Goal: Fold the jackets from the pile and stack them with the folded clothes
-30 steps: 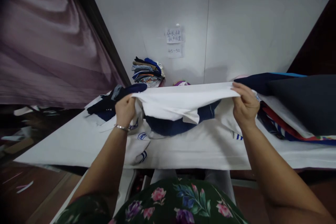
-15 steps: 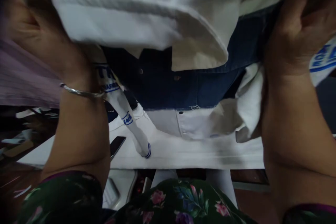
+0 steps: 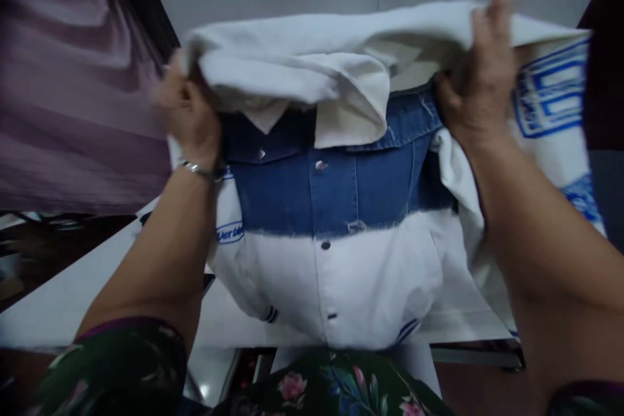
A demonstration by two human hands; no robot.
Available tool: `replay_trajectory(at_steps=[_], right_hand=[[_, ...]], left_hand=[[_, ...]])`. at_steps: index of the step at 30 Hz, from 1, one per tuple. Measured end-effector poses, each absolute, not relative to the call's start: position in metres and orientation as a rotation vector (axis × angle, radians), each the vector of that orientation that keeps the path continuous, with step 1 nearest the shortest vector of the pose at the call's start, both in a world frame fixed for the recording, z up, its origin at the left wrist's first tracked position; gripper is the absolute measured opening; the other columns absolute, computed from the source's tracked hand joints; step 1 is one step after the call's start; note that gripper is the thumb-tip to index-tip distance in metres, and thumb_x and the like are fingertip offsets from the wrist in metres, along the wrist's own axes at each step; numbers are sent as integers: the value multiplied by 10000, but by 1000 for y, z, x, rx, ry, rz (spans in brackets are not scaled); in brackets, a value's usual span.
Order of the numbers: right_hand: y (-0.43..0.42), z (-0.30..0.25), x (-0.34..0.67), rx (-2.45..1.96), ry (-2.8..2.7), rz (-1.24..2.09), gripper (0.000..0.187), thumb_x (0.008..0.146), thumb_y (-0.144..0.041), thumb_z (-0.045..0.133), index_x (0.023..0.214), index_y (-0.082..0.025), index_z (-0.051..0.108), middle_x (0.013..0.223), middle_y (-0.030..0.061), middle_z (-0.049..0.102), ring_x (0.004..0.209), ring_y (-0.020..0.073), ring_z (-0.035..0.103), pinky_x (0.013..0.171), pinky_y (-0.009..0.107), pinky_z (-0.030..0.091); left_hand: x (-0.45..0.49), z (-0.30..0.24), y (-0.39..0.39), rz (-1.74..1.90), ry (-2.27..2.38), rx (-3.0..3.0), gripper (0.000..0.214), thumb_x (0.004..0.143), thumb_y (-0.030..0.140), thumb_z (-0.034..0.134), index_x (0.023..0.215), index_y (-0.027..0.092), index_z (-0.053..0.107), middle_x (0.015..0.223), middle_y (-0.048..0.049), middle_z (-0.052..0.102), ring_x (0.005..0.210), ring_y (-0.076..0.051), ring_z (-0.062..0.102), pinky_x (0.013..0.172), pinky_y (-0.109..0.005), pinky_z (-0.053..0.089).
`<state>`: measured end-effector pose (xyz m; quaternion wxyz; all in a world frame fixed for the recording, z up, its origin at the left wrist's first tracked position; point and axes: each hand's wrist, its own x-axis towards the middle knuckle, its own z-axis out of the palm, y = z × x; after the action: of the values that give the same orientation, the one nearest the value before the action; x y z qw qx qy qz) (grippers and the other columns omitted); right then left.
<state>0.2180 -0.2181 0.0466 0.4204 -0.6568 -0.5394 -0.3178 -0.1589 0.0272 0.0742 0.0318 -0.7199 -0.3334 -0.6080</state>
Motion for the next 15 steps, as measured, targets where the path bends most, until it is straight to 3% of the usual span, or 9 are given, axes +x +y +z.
replay_trajectory(at_steps=[1, 3, 5, 7, 10, 13, 15], right_hand=[[-200, 47, 222, -1670, -1361, -835, 774, 876, -263, 588, 1485, -88, 143, 1574, 144, 63, 1446, 254, 25, 1159, 478, 85], [-163, 40, 234, -1795, -1370, -656, 872, 793, -226, 692, 1467, -42, 172, 1559, 189, 122, 1434, 252, 118, 1153, 443, 132], [-133, 17, 244, -1834, -1260, -519, 859, 796, -224, 677, 1474, -75, 171, 1538, 171, 224, 1363, 228, 310, 1119, 429, 245], [-119, -25, 241, -1857, -1224, -358, 761, 803, -216, 638, 1464, -160, 266, 1490, 97, 363, 1208, 210, 496, 1054, 422, 363], [-129, -108, 217, -1937, -1319, -48, 531, 792, -265, 625, 1294, -116, 538, 1238, 93, 624, 1038, 234, 615, 976, 444, 439], [-163, -191, 189, -1973, -1432, 208, 311, 761, -281, 624, 1042, -170, 702, 1099, 73, 700, 1007, 240, 642, 959, 403, 470], [-190, -235, 181, -1990, -1444, 285, 291, 746, -308, 618, 991, -188, 717, 1117, 75, 693, 1035, 264, 638, 955, 413, 483]], left_hand=[[-138, 70, 43, -1764, -1072, -2285, 421, 971, 205, 364, 1391, 212, 400, 1378, -19, 506, 1293, -135, 411, 1095, -376, 269], [-100, 53, 73, -1530, -1174, -2522, 685, 875, 221, 588, 1458, 172, 233, 1441, -95, 438, 1294, -162, 405, 1107, -443, 213], [-73, 20, 92, -1303, -1336, -2737, 806, 858, 228, 622, 1460, 60, 114, 1422, -192, 437, 1270, -189, 432, 1081, -539, 204], [-59, -27, 92, -1193, -1222, -2865, 636, 869, 205, 590, 1397, 7, 296, 1408, -206, 450, 1283, -203, 420, 1094, -514, 190], [-63, -111, 61, -953, -958, -3109, 385, 882, 228, 546, 1224, 51, 562, 1405, -156, 475, 1309, -220, 405, 1096, -400, 261], [-89, -186, 19, -783, -918, -3225, 285, 857, 244, 582, 1100, 116, 661, 1337, -148, 547, 1241, -238, 499, 1060, -384, 359], [-111, -223, -5, -705, -914, -3279, 266, 816, 242, 634, 1060, 145, 679, 1292, -136, 587, 1210, -237, 530, 1052, -368, 391]])
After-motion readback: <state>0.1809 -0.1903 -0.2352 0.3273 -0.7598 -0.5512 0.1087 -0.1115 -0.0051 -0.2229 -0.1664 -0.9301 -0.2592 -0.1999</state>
